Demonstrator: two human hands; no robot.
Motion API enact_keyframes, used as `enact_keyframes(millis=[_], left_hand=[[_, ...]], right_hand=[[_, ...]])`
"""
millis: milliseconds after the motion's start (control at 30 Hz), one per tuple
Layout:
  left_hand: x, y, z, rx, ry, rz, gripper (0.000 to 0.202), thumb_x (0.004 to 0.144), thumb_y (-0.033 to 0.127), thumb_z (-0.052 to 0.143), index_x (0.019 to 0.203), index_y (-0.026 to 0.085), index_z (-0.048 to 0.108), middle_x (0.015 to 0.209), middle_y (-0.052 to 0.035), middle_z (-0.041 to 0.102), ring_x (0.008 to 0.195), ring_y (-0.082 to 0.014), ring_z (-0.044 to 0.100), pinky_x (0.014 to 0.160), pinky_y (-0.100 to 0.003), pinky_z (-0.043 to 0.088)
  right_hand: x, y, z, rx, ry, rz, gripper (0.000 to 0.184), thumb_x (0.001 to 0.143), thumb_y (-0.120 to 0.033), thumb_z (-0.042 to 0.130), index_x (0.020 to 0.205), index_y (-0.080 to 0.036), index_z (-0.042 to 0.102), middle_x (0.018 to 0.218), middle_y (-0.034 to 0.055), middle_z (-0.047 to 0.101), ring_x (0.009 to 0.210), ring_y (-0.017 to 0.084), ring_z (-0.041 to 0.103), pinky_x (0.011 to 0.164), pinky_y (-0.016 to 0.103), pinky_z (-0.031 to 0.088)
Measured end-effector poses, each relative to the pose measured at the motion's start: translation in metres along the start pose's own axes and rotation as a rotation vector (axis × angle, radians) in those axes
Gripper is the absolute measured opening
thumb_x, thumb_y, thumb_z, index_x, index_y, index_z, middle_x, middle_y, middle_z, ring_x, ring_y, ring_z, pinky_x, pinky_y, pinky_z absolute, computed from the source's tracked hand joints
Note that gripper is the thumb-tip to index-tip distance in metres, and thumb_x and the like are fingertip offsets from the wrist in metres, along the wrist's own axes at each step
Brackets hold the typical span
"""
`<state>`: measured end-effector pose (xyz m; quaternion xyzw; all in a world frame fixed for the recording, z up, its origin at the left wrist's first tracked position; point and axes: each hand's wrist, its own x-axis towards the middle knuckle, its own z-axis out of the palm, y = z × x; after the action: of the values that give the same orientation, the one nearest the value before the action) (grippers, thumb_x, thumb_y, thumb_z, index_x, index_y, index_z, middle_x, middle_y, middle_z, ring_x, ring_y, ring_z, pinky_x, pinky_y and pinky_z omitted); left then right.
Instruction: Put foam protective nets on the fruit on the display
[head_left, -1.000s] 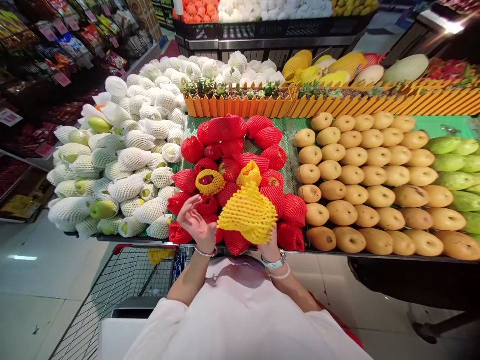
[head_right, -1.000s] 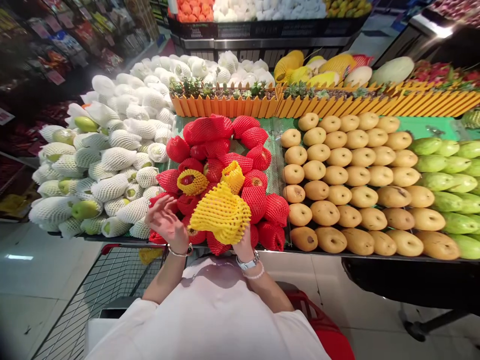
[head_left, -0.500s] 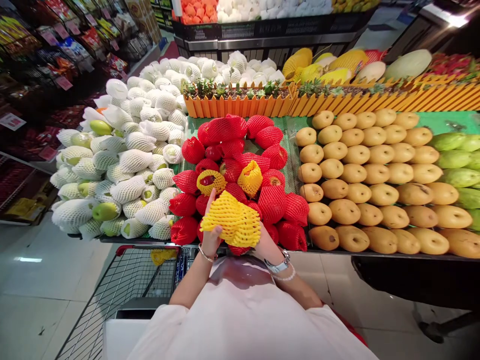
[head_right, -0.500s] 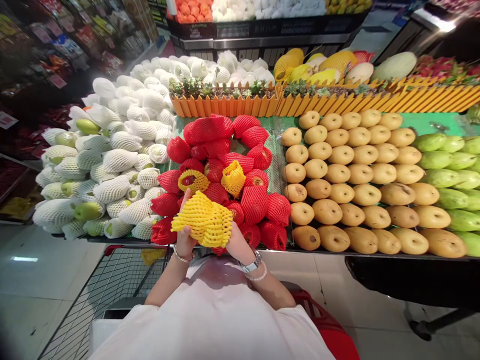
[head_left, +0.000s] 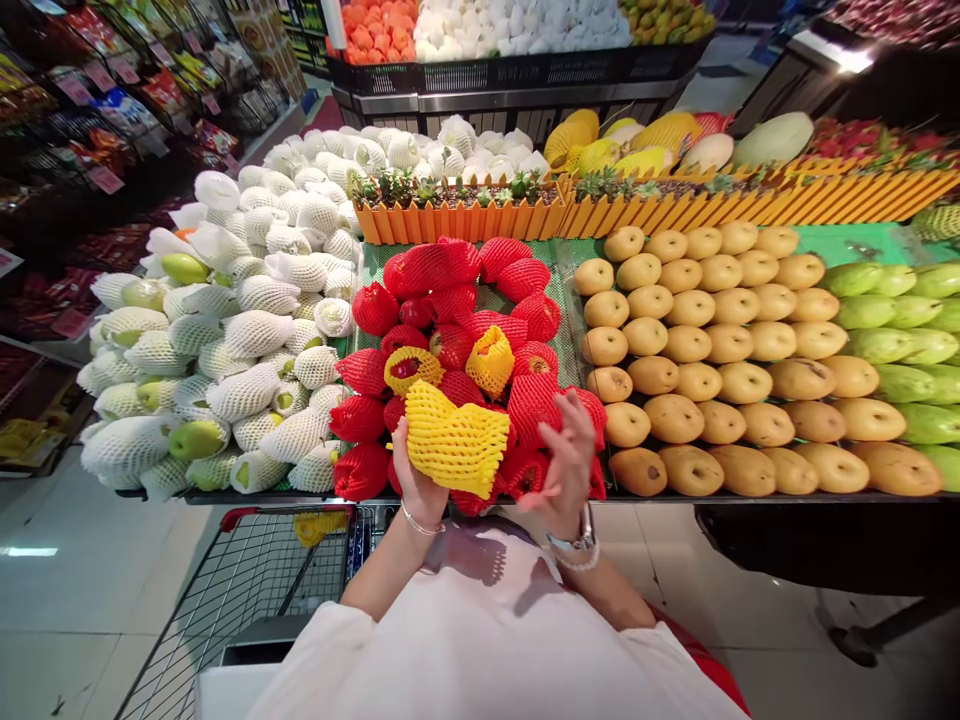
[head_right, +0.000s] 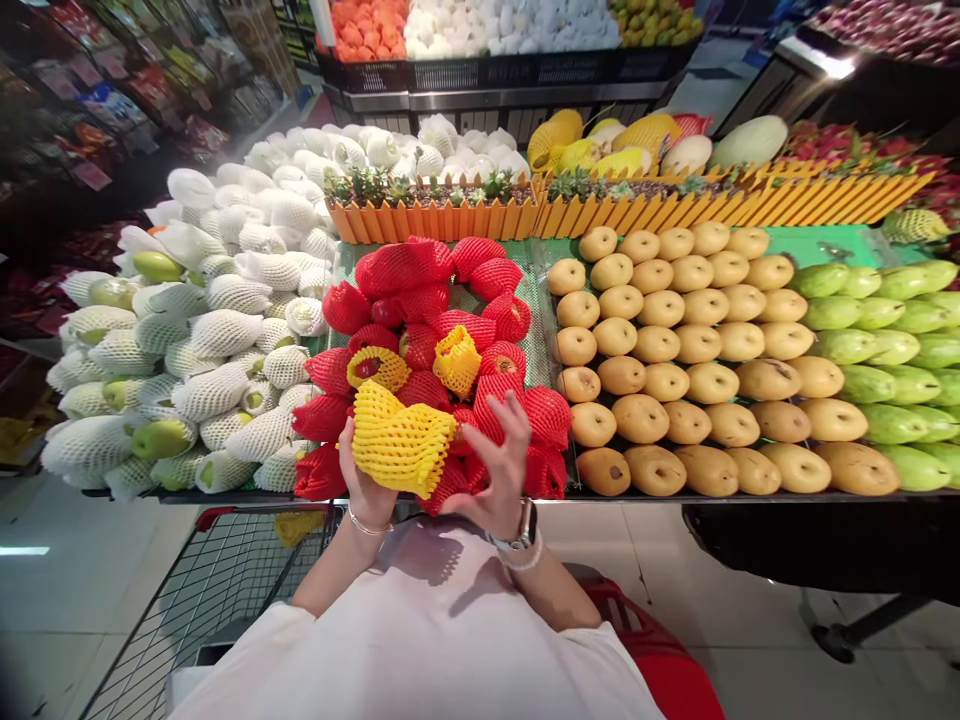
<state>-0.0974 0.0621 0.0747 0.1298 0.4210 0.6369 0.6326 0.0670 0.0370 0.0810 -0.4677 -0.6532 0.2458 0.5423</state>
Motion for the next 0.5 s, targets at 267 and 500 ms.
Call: enact_keyframes(millis=[267,500], left_hand=[[-0.001,-0.011,0.016,-0.068,-0.032,-0.192,0.05,0.082,0.059,0.047,0.109,0.019,0.062,0.116,-0.0077,0.067,0.116,-0.0264,0.06,0.097,-0.039,0.051],[-0.001,-0.037,0.02,0.291,-0.113,0.388,0.05,0.079,0.05,0.062,0.12,0.023,0.052,0.122,-0.0085,0.059,0.115,-0.0251,0.058,0.099,-0.039,0.047]], right_hand=[[-0.01,0.019,0.069,0.108,0.121,0.014,0.044,0.085,-0.061,0.049,0.112,-0.026,0.049,0.128,0.0119,0.051,0.129,0.029,0.046,0.105,0.053,0.04],[-0.013,0.023,0.076,0.684,0.363,0.449,0.06,0.091,-0.065,0.008,0.126,-0.027,0.039,0.123,0.0113,0.059,0.119,0.022,0.057,0.098,0.046,0.048]])
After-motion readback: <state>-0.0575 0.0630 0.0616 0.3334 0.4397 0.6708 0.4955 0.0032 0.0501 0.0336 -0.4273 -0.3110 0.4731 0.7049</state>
